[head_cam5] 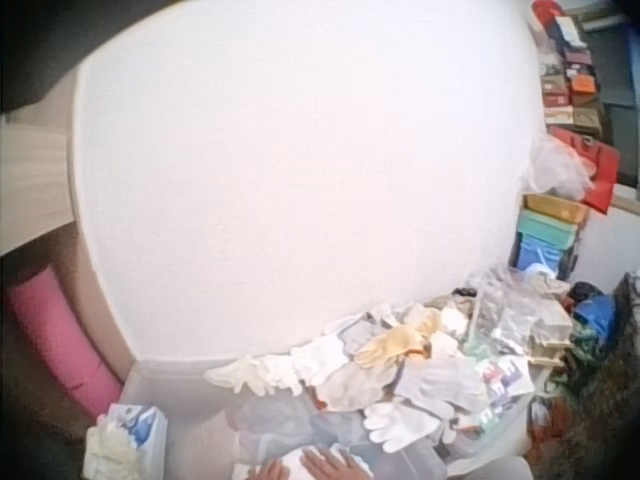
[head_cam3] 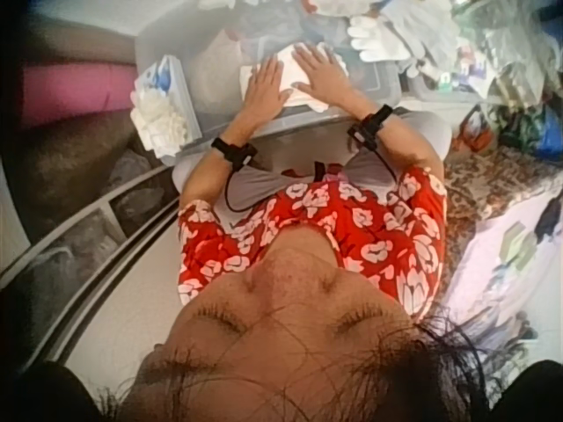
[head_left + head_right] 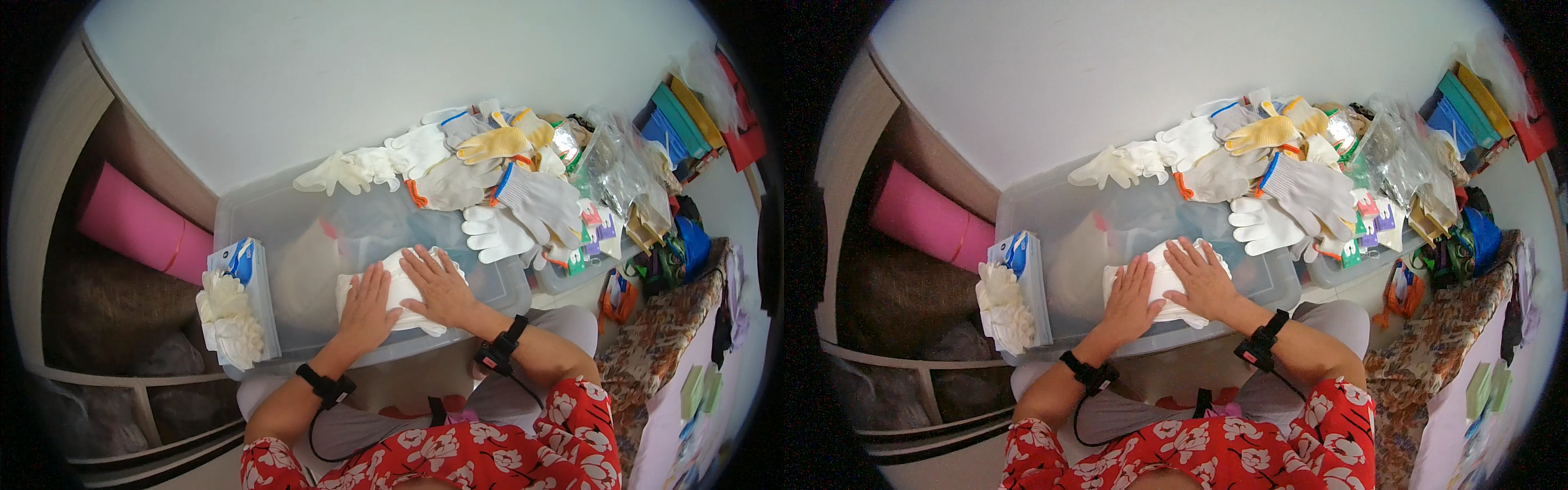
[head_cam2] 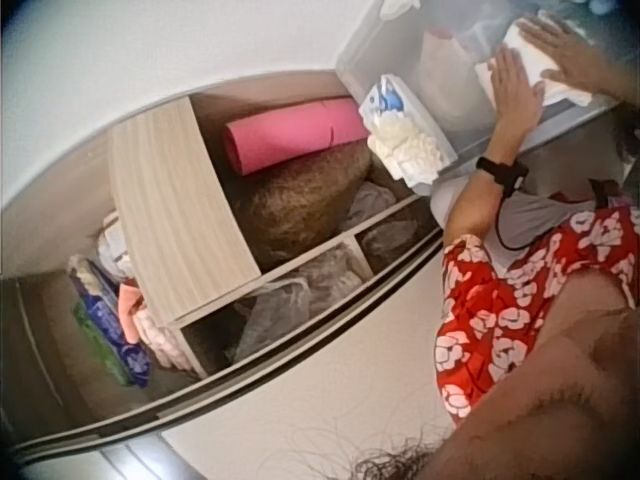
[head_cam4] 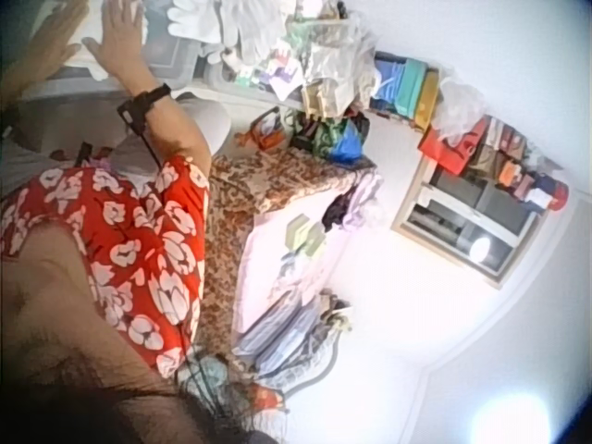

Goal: The person sits on the floor and folds white gloves one by one on a clear plastic storage bin. They pick up each glove, unfold it, and fold it into a compact shape, stacking the finished gloves on the bin.

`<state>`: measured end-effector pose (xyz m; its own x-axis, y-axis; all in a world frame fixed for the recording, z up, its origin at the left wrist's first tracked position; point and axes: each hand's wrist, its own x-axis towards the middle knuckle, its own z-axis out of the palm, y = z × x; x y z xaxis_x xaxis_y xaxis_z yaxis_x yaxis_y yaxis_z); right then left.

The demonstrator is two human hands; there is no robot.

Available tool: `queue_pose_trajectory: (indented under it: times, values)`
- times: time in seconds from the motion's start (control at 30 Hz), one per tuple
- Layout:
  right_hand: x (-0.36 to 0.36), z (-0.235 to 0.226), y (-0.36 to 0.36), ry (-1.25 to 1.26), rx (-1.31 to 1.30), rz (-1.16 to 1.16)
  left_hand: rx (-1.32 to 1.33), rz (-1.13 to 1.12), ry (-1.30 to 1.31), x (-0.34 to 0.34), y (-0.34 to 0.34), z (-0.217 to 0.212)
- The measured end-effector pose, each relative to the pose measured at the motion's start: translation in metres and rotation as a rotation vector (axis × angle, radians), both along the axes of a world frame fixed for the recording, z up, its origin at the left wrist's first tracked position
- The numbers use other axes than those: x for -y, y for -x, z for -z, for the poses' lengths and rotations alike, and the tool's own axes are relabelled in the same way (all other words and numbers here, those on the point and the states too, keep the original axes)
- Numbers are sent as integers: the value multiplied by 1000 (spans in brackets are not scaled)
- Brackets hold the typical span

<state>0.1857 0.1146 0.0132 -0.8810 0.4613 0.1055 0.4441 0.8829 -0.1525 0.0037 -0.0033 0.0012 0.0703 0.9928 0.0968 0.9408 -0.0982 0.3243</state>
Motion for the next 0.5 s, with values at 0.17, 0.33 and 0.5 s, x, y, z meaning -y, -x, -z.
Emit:
queue_pose_trajectory:
  times: [0.17, 0.33, 0.5]
  values:
    - [-1, 8, -2, -5, -30, -5, 35, -3, 28, -2, 0, -4]
    - [-1, 10, -2, 5, -57, 1, 118, 101, -191, -11, -3, -14]
    - [-2, 14, -2, -43, -65, 9, 49, 96, -160, -25, -22, -13]
